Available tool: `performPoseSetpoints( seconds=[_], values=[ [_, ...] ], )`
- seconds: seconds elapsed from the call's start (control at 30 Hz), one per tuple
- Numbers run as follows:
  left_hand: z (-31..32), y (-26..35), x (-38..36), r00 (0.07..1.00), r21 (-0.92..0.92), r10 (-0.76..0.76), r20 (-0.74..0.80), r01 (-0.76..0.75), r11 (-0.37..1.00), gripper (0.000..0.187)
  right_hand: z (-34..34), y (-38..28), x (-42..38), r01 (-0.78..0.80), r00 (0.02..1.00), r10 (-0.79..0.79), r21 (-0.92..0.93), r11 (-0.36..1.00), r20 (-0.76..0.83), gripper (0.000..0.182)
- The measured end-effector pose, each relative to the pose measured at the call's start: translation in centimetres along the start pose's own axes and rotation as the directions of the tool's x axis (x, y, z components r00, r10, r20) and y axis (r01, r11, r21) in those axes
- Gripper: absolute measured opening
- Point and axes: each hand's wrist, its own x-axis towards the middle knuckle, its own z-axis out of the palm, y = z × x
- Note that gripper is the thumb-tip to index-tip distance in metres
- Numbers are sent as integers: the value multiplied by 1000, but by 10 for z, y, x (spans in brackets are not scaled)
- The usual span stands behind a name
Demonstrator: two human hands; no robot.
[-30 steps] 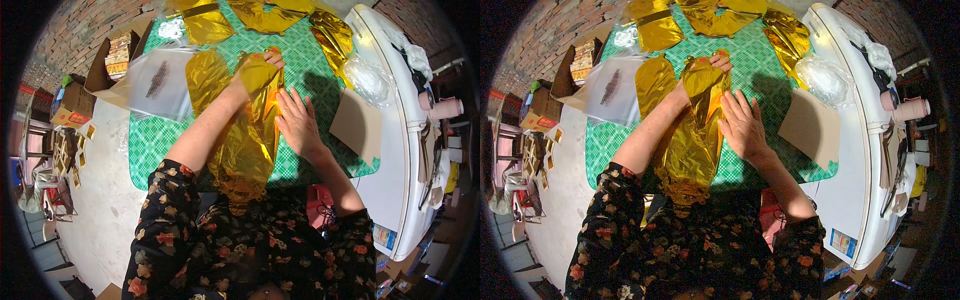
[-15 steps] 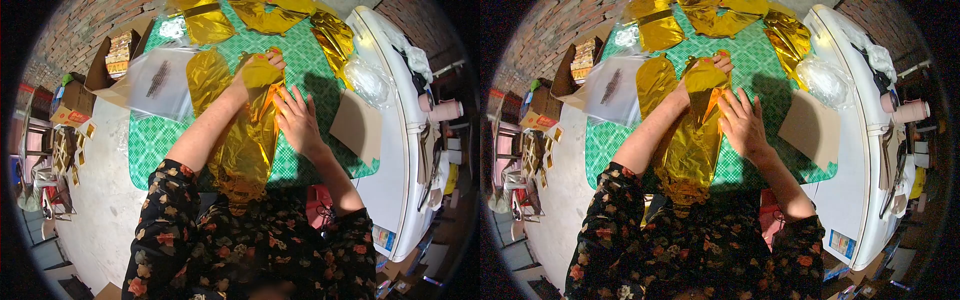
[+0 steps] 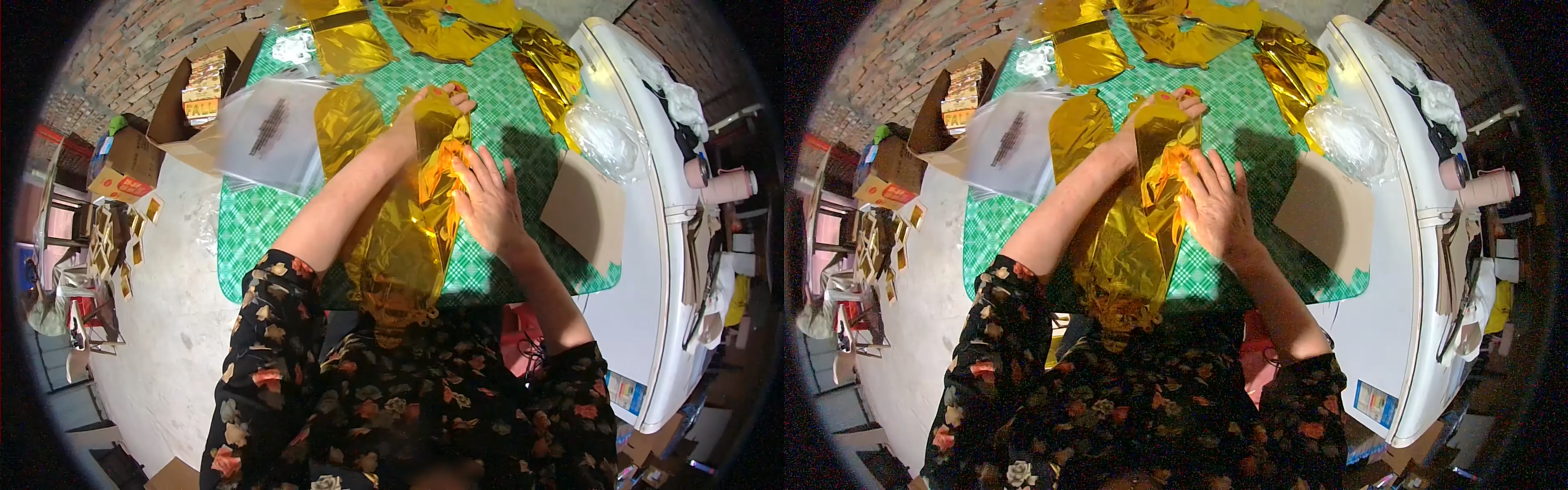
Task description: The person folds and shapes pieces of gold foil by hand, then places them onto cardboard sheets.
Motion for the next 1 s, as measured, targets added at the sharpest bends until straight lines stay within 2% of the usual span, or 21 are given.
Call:
performPoseSetpoints(
  seconds=[0.1, 0.2, 0.27, 0.33, 0.43, 0.5, 0.53, 0.6, 0.7, 1.0],
  values=[
    [5, -14, -11, 957, 42, 117, -266, -109, 993, 59, -1, 0, 0, 10, 1000, -10, -9, 1000, -8, 52],
    [-33, -26, -19, 971, -27, 41, -235, -49, 998, 58, 0, 0, 0, 10, 1000, -10, -16, 1000, -8, 52],
    [-26, -59, -23, 952, -11, -106, -287, 107, 994, 53, 1, 1, 0, 7, 1000, -7, -13, 1000, -13, 53],
    [-66, -59, -27, 862, -61, -228, -453, 225, 972, 48, 3, 1, 0, 3, 1000, -3, 2, 1000, -23, 53],
    [-96, -32, -40, 761, -123, -202, -616, 160, 979, 46, 4, 0, 0, -8, 1000, 8, -9, 1000, -14, 53],
    [-106, 12, -57, 838, -265, -161, -522, 21, 964, 44, 3, 0, 0, -5, 1000, 5, -12, 1000, -19, 53],
    [-99, 29, -67, 897, -251, -79, -435, -37, 967, 47, 3, 0, 0, -3, 1000, 3, -14, 1000, -21, 53],
    [-68, 52, -82, 951, -129, 43, -306, -86, 988, 53, 3, 0, 1, 3, 999, -4, -31, 1000, -34, 53],
    [-47, 59, -97, 983, -120, 31, -181, -54, 991, 59, 3, 0, 1, 10, 999, -12, -45, 999, -32, 53],
    [-33, 58, -100, 990, -48, -15, -143, 8, 999, 59, 3, 0, -2, -2, 1000, 3, -44, 999, 15, 55]
  ],
)
